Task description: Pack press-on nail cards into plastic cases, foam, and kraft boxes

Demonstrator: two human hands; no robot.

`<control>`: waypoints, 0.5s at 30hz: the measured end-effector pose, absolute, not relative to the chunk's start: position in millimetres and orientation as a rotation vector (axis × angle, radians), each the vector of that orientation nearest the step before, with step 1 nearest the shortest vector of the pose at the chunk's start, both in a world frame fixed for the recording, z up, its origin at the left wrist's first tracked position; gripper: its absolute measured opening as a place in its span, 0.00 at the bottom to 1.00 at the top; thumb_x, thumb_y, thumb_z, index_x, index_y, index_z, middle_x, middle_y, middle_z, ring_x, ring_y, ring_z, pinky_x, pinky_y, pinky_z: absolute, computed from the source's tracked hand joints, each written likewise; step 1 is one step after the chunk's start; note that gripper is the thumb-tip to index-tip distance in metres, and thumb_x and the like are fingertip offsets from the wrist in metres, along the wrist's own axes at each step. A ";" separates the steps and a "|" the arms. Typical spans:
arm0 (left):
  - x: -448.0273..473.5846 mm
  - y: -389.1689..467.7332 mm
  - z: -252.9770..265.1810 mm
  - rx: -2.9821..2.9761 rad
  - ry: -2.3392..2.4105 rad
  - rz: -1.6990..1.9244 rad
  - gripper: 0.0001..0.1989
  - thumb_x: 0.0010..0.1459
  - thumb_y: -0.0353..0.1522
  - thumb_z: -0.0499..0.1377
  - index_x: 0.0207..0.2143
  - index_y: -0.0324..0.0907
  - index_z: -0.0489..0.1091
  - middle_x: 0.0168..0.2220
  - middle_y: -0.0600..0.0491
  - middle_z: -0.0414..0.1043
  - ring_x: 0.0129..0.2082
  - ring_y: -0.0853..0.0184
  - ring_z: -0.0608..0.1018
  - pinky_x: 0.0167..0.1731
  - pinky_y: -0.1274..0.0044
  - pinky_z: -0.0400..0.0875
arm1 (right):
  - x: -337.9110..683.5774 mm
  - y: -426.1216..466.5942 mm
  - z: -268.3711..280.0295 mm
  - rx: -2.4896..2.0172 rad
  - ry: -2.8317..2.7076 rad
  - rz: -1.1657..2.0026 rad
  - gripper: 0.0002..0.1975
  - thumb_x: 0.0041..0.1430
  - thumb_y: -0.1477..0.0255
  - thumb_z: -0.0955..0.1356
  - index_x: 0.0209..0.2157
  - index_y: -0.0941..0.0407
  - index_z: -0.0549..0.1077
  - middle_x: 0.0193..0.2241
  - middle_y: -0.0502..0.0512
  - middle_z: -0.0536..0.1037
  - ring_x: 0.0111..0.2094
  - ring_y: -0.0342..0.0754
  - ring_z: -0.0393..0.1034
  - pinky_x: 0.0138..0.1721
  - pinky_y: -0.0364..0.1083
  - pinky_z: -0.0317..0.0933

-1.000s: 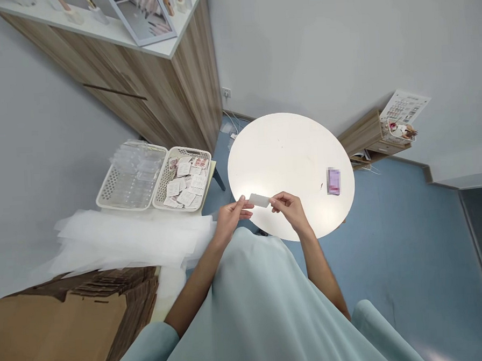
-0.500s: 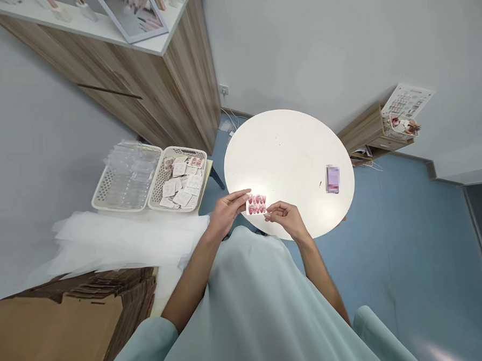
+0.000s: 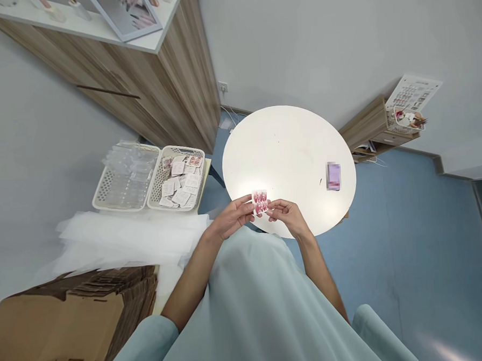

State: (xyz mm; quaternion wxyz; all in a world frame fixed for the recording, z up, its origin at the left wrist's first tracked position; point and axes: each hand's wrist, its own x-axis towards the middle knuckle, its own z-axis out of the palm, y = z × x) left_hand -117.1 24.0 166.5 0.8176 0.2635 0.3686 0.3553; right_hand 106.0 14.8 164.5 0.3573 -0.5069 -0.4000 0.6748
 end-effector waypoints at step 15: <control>-94.2 20.1 143.5 0.923 1.298 1.022 0.35 0.47 0.42 0.78 0.57 0.44 0.77 0.56 0.42 0.78 0.56 0.51 0.80 0.59 0.57 0.75 | 83.6 16.4 188.3 -1.495 -1.290 1.302 0.13 0.60 0.55 0.76 0.36 0.50 0.83 0.40 0.53 0.83 0.31 0.47 0.73 0.33 0.48 0.67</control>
